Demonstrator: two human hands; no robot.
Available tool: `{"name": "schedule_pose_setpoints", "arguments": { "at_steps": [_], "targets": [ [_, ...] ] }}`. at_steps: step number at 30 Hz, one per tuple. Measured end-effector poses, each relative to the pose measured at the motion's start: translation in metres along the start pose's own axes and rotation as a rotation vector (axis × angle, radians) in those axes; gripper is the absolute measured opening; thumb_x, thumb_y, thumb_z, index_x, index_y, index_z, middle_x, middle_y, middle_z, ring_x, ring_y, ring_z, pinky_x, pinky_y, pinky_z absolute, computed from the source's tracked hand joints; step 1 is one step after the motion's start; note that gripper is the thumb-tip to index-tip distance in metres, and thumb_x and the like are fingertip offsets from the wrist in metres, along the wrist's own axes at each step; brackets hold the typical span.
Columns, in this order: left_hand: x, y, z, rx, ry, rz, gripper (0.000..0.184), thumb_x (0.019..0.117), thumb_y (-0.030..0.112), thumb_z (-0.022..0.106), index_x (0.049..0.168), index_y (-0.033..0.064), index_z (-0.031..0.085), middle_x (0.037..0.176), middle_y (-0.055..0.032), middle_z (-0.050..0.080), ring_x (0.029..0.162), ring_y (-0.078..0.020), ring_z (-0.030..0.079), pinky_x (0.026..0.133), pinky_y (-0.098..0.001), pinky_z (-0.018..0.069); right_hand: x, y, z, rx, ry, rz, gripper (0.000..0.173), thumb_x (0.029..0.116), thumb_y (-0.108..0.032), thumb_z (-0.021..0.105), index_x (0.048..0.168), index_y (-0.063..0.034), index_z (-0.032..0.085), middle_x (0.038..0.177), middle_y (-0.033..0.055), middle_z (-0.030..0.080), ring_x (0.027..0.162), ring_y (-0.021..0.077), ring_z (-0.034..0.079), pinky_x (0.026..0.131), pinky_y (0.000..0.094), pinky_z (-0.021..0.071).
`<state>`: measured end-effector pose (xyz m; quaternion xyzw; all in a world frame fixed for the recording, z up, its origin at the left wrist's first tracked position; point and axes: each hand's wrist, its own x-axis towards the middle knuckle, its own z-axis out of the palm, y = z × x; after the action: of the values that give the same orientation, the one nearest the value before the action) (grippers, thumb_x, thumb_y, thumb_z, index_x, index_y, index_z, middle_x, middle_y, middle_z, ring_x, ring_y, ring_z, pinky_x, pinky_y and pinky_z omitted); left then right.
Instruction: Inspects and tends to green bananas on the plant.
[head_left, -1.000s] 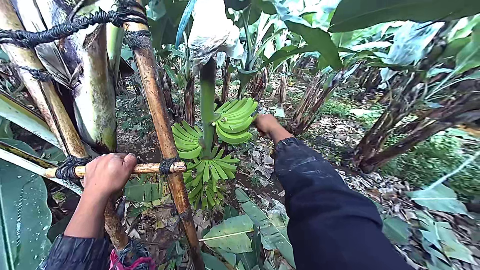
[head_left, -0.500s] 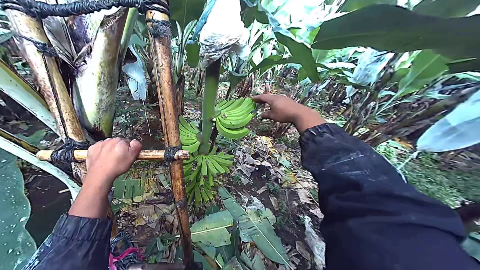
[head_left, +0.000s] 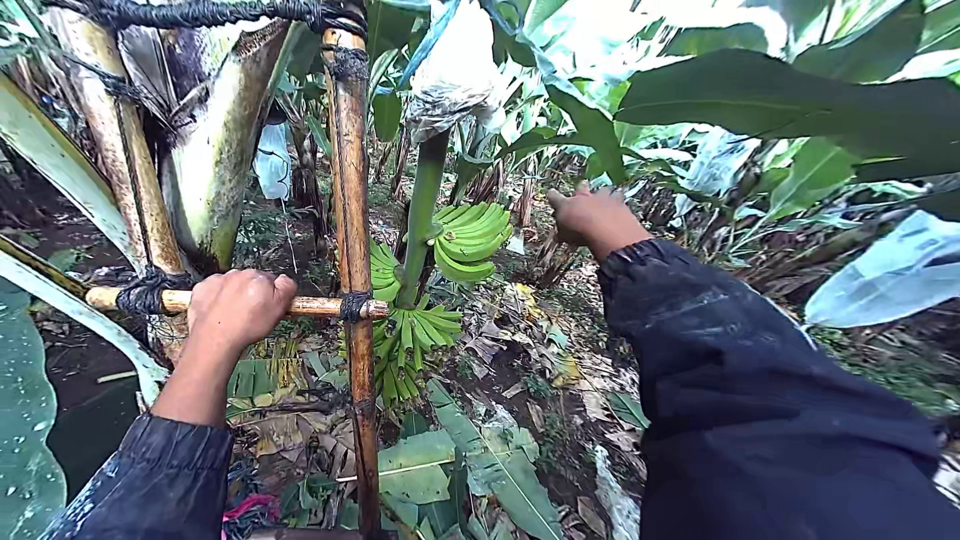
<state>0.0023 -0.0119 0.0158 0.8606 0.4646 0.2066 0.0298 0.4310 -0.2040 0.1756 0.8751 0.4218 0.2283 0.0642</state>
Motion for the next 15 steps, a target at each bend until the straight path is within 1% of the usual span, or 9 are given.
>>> {"name": "schedule_pose_setpoints", "arguments": {
  "at_steps": [1,2,3,5,7,9,10,12,15],
  "targets": [
    [0.001,0.0,0.0,0.003,-0.001,0.0,0.063,0.1063,0.042,0.024,0.07,0.0069,0.062,0.08,-0.0197,0.067,0.085,-0.0431,0.067,0.066,-0.0637,0.0457,0.014,0.002,0.003,0.001,0.038,-0.048,0.075,0.0844,-0.006,0.075,0.154,-0.0181,0.048,0.145,0.0393,0.046,0.128,0.0656,0.045,0.092,0.0863,0.0357],
    [0.001,0.0,0.002,0.004,-0.005,0.001,0.062,0.1063,0.042,0.025,0.071,0.0072,0.063,0.08,-0.019,0.068,0.085,-0.0426,0.067,0.067,-0.0634,0.0459,0.025,0.0,0.007,0.001,0.077,-0.129,0.076,0.0853,-0.003,0.071,0.154,-0.0238,0.048,0.15,0.0338,0.045,0.133,0.0606,0.045,0.096,0.0831,0.0362],
    [0.001,-0.001,0.002,0.005,-0.004,0.005,0.062,0.1062,0.042,0.025,0.072,0.0073,0.063,0.081,-0.0188,0.068,0.086,-0.0424,0.068,0.068,-0.0635,0.0462,0.034,-0.005,0.012,0.0,0.09,-0.203,0.074,0.087,0.0,0.069,0.153,-0.0281,0.05,0.153,0.029,0.045,0.136,0.0568,0.044,0.099,0.0807,0.0359],
    [0.001,-0.001,0.004,0.004,0.008,0.02,0.061,0.1059,0.041,0.025,0.074,0.0078,0.065,0.08,-0.0184,0.068,0.084,-0.0421,0.068,0.067,-0.0629,0.0466,0.048,-0.011,0.025,-0.019,0.081,-0.269,0.065,0.0908,0.001,0.064,0.147,-0.031,0.057,0.151,0.0238,0.05,0.135,0.0528,0.047,0.099,0.0781,0.0374],
    [0.001,-0.003,0.002,0.001,0.006,0.028,0.062,0.1064,0.042,0.025,0.074,0.0081,0.065,0.079,-0.0181,0.068,0.084,-0.0417,0.068,0.067,-0.0626,0.0466,0.054,-0.012,0.034,-0.008,0.084,-0.281,0.044,0.0947,-0.004,0.063,0.134,-0.025,0.069,0.141,0.0216,0.059,0.131,0.0495,0.052,0.099,0.0766,0.0388],
    [0.001,-0.006,-0.001,0.0,-0.015,0.036,0.065,0.1065,0.044,0.021,0.076,0.0074,0.066,0.083,-0.0193,0.069,0.088,-0.0429,0.068,0.069,-0.0644,0.0466,0.05,-0.012,0.035,0.014,0.158,-0.316,0.023,0.099,-0.009,0.06,0.116,-0.0132,0.075,0.127,0.0223,0.066,0.123,0.048,0.058,0.096,0.0734,0.0426],
    [0.002,-0.007,-0.002,-0.003,-0.028,0.036,0.067,0.1061,0.046,0.02,0.078,0.0066,0.067,0.085,-0.021,0.07,0.09,-0.045,0.068,0.071,-0.0667,0.0465,0.044,-0.011,0.032,0.024,0.187,-0.314,0.021,0.0995,-0.009,0.058,0.112,-0.0097,0.075,0.124,0.023,0.067,0.121,0.048,0.059,0.096,0.0726,0.0435],
    [0.002,-0.01,-0.004,-0.011,-0.065,0.023,0.069,0.1051,0.049,0.019,0.083,0.0042,0.067,0.091,-0.0257,0.07,0.097,-0.05,0.066,0.075,-0.072,0.0451,0.025,-0.008,0.031,0.064,0.171,-0.241,0.025,0.1006,-0.014,0.053,0.113,-0.0052,0.073,0.122,0.0285,0.066,0.118,0.0527,0.06,0.092,0.0765,0.0427],
    [0.0,-0.009,-0.002,-0.019,-0.058,0.007,0.069,0.1017,0.051,0.021,0.079,0.0009,0.063,0.092,-0.0299,0.068,0.098,-0.054,0.065,0.075,-0.0754,0.0425,-0.017,0.0,0.06,0.142,-0.132,-0.053,0.031,0.1024,-0.026,0.057,0.114,-0.0015,0.072,0.115,0.0351,0.066,0.113,0.0593,0.06,0.087,0.0831,0.0422]
  ]
}}
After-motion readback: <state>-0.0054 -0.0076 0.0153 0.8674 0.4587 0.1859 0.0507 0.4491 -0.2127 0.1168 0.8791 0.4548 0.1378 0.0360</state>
